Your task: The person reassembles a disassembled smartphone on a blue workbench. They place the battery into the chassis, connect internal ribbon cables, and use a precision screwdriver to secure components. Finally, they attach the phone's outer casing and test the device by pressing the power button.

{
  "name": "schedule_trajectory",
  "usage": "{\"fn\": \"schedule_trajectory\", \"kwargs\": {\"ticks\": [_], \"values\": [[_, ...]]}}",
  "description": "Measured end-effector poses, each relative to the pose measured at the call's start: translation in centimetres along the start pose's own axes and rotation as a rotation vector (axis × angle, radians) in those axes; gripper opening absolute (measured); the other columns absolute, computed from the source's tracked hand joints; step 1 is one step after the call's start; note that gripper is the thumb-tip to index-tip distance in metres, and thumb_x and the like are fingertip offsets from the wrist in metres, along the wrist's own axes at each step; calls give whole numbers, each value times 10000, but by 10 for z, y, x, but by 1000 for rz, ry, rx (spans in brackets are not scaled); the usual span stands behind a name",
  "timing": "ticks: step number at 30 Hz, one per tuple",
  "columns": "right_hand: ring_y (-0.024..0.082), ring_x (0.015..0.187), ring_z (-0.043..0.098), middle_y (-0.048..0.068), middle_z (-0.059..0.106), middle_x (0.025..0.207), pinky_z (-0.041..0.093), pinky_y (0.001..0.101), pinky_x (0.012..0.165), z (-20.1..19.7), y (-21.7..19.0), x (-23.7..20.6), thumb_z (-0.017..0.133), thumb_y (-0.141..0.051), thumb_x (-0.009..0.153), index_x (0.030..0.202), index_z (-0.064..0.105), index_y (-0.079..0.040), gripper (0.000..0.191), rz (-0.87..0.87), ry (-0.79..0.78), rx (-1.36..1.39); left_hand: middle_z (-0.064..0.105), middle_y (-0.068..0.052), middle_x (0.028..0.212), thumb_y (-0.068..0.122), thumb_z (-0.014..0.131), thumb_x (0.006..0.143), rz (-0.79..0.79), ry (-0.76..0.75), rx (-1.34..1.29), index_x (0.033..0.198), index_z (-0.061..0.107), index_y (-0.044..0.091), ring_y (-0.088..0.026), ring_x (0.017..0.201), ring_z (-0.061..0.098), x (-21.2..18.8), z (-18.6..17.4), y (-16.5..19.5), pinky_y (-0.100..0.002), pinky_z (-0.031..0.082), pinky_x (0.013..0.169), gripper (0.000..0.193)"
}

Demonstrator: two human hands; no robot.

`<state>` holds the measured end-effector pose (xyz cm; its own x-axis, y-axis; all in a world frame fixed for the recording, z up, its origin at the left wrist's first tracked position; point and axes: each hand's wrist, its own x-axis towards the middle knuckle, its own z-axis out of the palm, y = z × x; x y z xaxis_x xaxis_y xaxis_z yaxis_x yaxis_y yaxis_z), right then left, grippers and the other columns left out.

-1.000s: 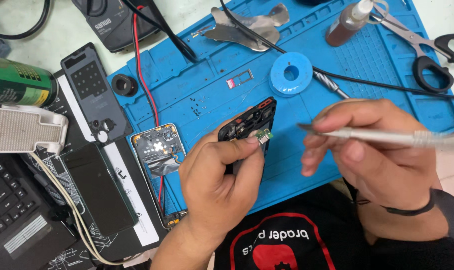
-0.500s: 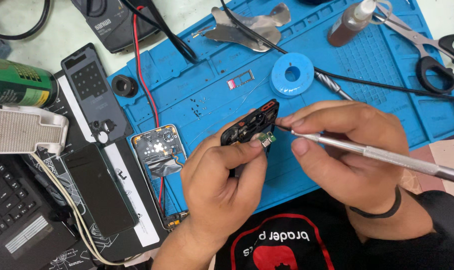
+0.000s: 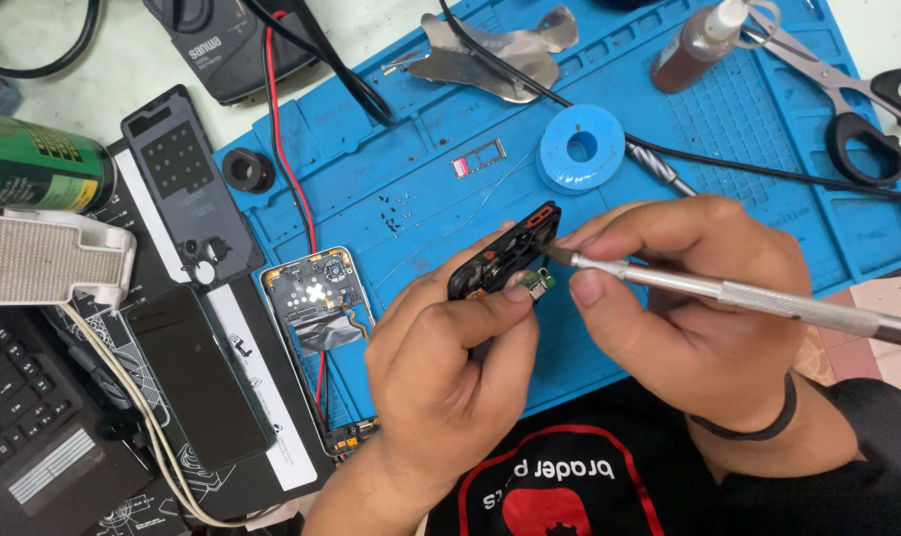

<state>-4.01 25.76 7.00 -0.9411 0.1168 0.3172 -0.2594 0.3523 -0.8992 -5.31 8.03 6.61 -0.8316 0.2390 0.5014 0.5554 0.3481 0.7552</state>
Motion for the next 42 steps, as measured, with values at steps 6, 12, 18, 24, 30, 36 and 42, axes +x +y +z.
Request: {"fn": "schedule_trajectory", "kwargs": {"ticks": [6,12,18,24,30,36,42], "values": [[128,776,735,133,760,973,563,226,639,2,-6,0,791,-24,869,971,617,4,203,-106,-15,-185,721,-202,1234,-72,803,908,7,10,7,995,584,32,-229,981,773,-1,0,-1,-271,620,832,257],[162,858,750,168,728,1053,594,246,701,4,-3,-3,742,-20,902,1040,551,32,241,-133,28,-140,728,-192,1213,-80,797,911,-19,32,-12,991,581,27,-223,977,776,-4,1,-3,-269,626,842,255],[168,904,763,159,735,1088,594,215,694,4,2,-6,749,-28,933,1088,558,8,248,-144,9,-88,735,-184,1189,-77,800,898,-35,30,-11,983,583,26,-215,944,774,-4,1,-4,-262,627,811,254],[151,844,754,148,749,1041,580,222,697,1,1,-5,777,-31,910,1062,600,6,237,-145,-5,-140,726,-199,1220,-83,796,912,-3,24,-4,990,576,28,-202,926,767,-3,0,-2,-254,616,785,259],[170,898,760,153,735,1031,611,235,741,-4,1,0,731,-17,908,1038,570,11,209,-63,-39,90,733,-206,1220,-78,801,912,-5,0,-16,984,569,40,-189,899,763,-2,-1,0,-249,606,761,270],[185,909,766,157,732,1017,616,252,774,-10,-1,2,715,5,904,1015,576,11,178,-42,-64,108,718,-225,1231,-76,787,924,39,-25,-23,1022,567,42,-241,994,780,-1,-3,0,-274,612,802,268],[182,892,775,133,740,989,614,236,716,-13,-1,5,729,-6,892,994,607,-4,159,-98,-95,42,723,-215,1189,-73,791,916,58,-37,-33,1019,562,46,-282,1057,781,0,-3,1,-293,622,820,278]]}}
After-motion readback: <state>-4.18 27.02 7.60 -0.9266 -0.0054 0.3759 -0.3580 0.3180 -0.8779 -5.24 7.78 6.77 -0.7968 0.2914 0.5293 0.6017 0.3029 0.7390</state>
